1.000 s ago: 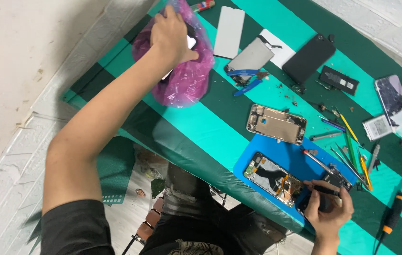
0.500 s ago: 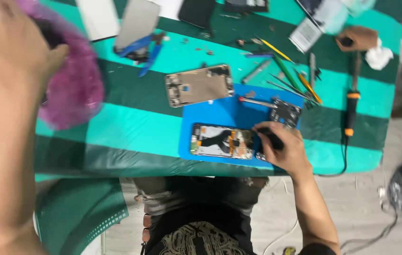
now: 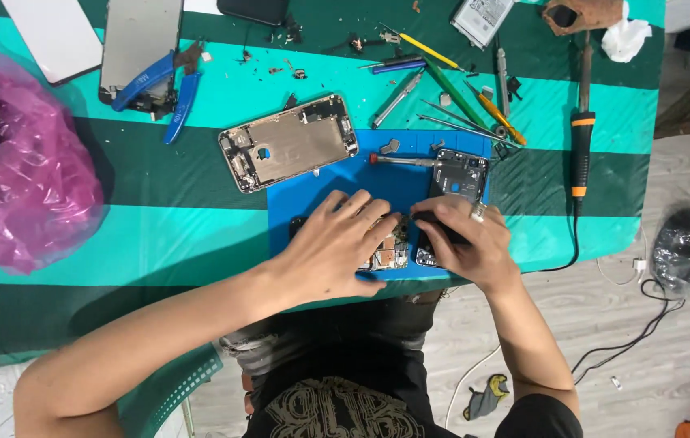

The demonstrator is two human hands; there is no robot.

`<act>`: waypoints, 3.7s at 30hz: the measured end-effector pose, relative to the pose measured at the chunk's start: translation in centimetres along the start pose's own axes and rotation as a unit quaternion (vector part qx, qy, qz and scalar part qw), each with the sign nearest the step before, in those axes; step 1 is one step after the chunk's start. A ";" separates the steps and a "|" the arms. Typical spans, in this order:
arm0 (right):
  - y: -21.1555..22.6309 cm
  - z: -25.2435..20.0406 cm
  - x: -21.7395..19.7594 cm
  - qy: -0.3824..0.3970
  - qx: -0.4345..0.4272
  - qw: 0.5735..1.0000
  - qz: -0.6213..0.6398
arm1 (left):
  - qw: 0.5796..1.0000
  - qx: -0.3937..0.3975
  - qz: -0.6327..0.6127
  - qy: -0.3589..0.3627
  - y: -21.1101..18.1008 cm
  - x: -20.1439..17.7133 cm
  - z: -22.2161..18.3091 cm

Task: Disassembling and inspecting internal components of a mobile phone using precision tools

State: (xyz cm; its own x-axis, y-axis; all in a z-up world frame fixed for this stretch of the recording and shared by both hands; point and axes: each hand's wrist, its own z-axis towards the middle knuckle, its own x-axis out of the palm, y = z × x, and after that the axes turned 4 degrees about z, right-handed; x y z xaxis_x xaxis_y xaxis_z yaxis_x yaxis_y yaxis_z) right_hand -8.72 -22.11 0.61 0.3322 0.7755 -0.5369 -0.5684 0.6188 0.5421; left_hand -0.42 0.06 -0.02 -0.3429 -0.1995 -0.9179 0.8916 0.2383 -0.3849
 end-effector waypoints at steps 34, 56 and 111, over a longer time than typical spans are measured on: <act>1.2 2.3 1.0 -0.004 -0.031 0.998 0.056 | 0.986 -0.017 -0.123 -0.111 1.2 2.1 0.8; 1.0 1.1 0.5 -0.021 0.011 0.999 0.039 | 0.989 -0.011 -0.114 -0.095 1.5 2.1 0.6; 0.0 -0.7 1.2 -0.043 -0.002 0.999 0.026 | 0.988 -0.023 -0.115 -0.099 0.9 1.8 0.7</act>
State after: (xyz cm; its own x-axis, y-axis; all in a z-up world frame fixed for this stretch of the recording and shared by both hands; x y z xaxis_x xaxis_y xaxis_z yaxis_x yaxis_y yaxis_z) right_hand -8.85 -21.30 -0.50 0.3653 0.8141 -0.4514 -0.5888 0.5777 0.5653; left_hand -0.05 -0.78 -1.95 -0.4661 -0.4338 -0.7711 0.7809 0.2080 -0.5890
